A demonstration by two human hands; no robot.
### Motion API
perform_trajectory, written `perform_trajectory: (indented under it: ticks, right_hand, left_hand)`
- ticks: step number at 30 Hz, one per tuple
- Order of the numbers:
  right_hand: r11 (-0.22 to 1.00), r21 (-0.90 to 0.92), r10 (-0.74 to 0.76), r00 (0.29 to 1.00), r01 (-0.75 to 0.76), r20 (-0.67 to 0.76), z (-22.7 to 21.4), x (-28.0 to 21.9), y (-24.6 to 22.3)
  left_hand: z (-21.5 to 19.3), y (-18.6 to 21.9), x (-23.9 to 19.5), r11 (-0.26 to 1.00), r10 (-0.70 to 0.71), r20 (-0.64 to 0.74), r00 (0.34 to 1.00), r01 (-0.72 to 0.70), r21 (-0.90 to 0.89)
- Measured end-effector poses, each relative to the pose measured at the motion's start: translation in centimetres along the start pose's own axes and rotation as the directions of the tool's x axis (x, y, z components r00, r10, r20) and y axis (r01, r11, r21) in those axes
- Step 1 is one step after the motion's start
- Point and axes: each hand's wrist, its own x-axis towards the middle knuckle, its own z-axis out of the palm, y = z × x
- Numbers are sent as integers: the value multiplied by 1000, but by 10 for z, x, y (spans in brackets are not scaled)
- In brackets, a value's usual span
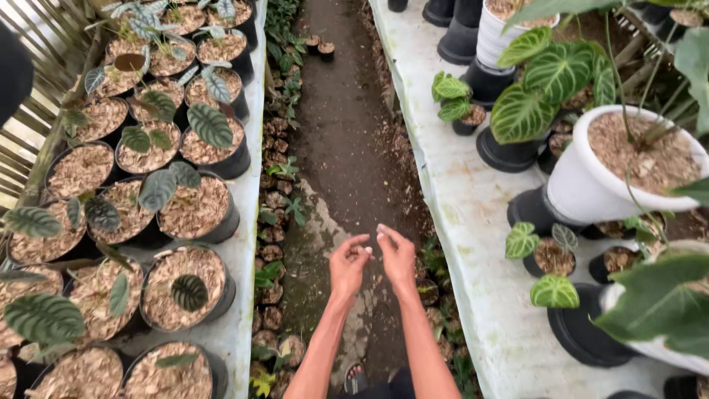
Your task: The person moves potted plants between a greenhouse bench and the ground, arranging them in different rows.
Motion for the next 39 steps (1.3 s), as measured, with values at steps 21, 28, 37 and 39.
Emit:
perform_trajectory:
  ticks: [21,28,37,39]
  right_hand:
    - [822,-414,-430,903,391,0,36,383,57]
    - [729,-586,-406,913,354,47,56,462,21]
    - [977,-143,-157,988,156,6,144,615,28]
    - [996,51,-72,997,74,-36,172,657,10]
  left_hand:
    - [162,48,300,901,143,255,956,-232,367]
    - [170,29,394,879,198,254,947,-286,381]
    - [118,41,595,995,0,-57,998,-5,-98]
    - [105,65,634,991,-75,-30,997,71,-110]
